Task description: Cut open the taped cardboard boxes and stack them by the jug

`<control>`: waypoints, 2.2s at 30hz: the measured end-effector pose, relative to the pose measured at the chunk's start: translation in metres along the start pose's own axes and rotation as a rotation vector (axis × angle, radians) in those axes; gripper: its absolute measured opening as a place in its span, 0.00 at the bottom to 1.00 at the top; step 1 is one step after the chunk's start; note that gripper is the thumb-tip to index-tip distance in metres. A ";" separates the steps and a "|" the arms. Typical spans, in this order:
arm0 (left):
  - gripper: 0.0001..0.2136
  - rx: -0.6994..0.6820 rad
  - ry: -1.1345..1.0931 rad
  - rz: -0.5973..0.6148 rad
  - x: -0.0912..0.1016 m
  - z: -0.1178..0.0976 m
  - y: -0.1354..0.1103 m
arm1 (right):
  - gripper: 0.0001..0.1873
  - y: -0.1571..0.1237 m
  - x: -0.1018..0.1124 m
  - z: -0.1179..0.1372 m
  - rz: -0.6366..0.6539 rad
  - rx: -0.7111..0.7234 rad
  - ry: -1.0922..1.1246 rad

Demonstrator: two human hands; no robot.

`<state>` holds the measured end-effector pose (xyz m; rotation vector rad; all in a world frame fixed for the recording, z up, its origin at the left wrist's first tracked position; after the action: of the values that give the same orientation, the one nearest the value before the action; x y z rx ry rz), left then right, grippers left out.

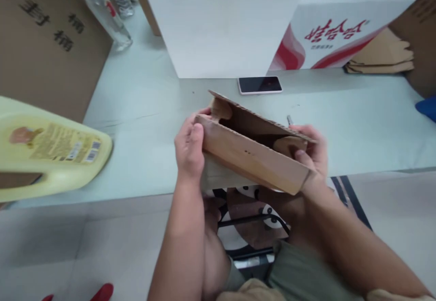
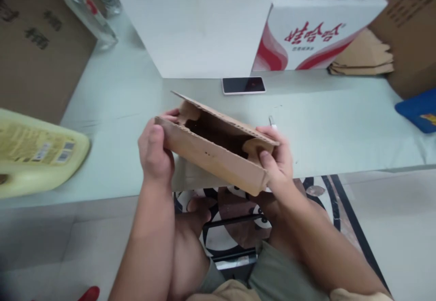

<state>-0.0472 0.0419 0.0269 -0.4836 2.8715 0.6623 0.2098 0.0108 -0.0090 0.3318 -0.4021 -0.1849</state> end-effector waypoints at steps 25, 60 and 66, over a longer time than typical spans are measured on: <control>0.11 0.153 0.021 -0.228 -0.039 0.009 -0.024 | 0.17 -0.003 0.049 0.005 0.171 0.081 -0.056; 0.13 0.050 0.147 -0.055 -0.072 0.007 -0.056 | 0.20 0.001 0.097 -0.046 0.094 -0.340 0.849; 0.10 0.025 0.108 -0.034 -0.070 0.012 -0.053 | 0.16 0.006 0.097 -0.056 -0.009 -0.382 0.880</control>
<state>0.0372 0.0214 0.0109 -0.5806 2.9605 0.6123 0.3215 0.0080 -0.0211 0.0159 0.5028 -0.1059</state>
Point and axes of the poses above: each hand's wrist, its own y-axis towards the middle knuckle, its own x-axis out of the back of the hand, z = x × y, the point moved 1 cm from there along y, towards the middle knuckle, and after that the axes turned 5 degrees about -x, right-handed, at the moved point
